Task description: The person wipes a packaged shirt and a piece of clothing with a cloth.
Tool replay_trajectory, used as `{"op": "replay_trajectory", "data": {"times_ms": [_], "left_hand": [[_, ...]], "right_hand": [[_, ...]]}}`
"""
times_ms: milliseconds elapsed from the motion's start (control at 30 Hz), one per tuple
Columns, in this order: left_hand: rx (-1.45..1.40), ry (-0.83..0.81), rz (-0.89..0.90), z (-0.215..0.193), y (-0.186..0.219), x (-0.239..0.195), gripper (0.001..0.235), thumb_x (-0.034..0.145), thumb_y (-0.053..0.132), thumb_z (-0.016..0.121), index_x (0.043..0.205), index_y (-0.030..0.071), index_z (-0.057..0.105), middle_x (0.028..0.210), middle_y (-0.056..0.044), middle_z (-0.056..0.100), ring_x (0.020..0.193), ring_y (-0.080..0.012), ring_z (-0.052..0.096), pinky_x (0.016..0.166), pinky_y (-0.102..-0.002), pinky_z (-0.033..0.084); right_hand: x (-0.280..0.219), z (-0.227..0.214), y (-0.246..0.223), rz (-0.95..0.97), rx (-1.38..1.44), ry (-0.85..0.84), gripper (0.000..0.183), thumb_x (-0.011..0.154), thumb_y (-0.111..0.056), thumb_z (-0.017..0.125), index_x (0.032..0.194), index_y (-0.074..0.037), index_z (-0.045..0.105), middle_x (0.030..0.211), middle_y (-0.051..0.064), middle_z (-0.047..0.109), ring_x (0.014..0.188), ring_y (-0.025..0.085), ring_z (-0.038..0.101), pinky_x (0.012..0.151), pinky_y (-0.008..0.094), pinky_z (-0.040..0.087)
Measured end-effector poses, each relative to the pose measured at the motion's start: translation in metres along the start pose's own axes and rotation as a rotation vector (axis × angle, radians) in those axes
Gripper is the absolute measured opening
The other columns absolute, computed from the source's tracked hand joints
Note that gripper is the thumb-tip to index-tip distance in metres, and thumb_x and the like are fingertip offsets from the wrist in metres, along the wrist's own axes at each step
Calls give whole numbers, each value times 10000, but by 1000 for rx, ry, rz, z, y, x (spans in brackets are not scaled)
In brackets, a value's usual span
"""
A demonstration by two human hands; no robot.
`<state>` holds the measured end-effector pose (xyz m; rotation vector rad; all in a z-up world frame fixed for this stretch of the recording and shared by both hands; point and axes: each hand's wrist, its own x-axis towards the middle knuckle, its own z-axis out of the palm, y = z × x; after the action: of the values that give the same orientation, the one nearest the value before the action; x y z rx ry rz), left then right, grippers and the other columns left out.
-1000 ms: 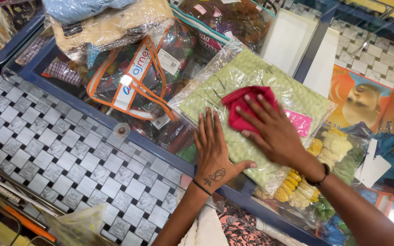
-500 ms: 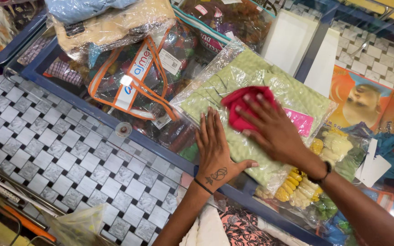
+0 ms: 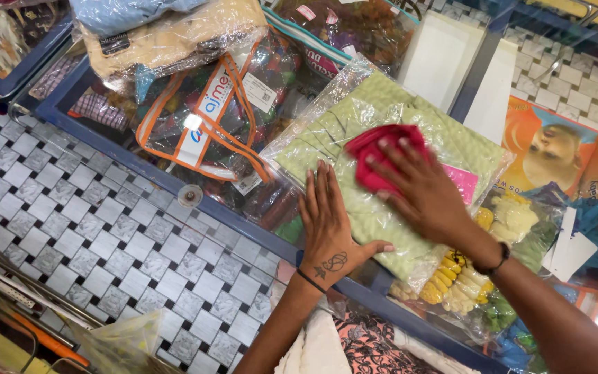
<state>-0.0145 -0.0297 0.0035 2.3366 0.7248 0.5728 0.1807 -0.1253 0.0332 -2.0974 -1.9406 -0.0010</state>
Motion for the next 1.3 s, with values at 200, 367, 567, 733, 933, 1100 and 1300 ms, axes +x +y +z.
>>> {"op": "replay_trajectory", "data": {"times_ms": [200,367,567,733,933,1100,1300], "left_hand": [[-13,-64,7,-6,-3,4,1577,554,701,885,1592,-50,-33,1694,-283,6,1564,-491,-24,1195,-697,63],[-17,-100,52,-13,-13,16,1559,563,674,902,1603,-17,-32,1695,-286,11,1571,-500,-32,1211,-680,54],[-43,-170,46,-18,-15,17,1573,535,627,924,1606,3,-45,1681,-303,-2,1554,-510,-41,1200,-689,30],[-44,-151,58,-14,-17,16,1571,536,605,945,1599,0,-41,1675,-307,-3,1549,-521,-41,1198,-682,12],[-61,-143,54,-15,-17,14,1559,535,577,949,1607,5,-29,1680,-300,13,1551,-516,-25,1211,-667,22],[-61,-119,77,-18,-14,15,1551,546,571,954,1605,0,-25,1682,-302,23,1551,-520,-13,1209,-664,22],[-126,41,61,-24,-8,4,1462,559,450,961,1590,-11,33,1663,-309,71,1541,-517,45,1226,-636,91]], "right_hand": [[-10,-13,25,302,-138,77,601,1050,-417,466,1596,-180,384,1686,133,299,1551,381,251,1239,571,162],[-50,-1,-31,-5,-17,19,638,976,-421,490,1564,-196,393,1663,131,291,1532,376,232,1224,569,155],[-45,-15,30,246,-62,136,590,1024,-372,481,1581,-192,404,1703,108,290,1575,358,246,1261,558,160],[-56,2,-15,179,-22,132,625,1008,-422,468,1572,-164,390,1683,129,270,1555,382,223,1232,559,169],[-56,5,-23,43,-65,61,636,976,-463,477,1555,-213,401,1664,96,275,1533,338,234,1217,568,167],[-37,-18,55,304,-16,234,533,1050,-374,497,1534,-149,508,1569,140,472,1434,368,418,1163,543,325],[-43,-24,47,441,-131,329,442,1049,-312,565,1430,-90,602,1177,170,630,1070,376,587,888,508,464]]}}
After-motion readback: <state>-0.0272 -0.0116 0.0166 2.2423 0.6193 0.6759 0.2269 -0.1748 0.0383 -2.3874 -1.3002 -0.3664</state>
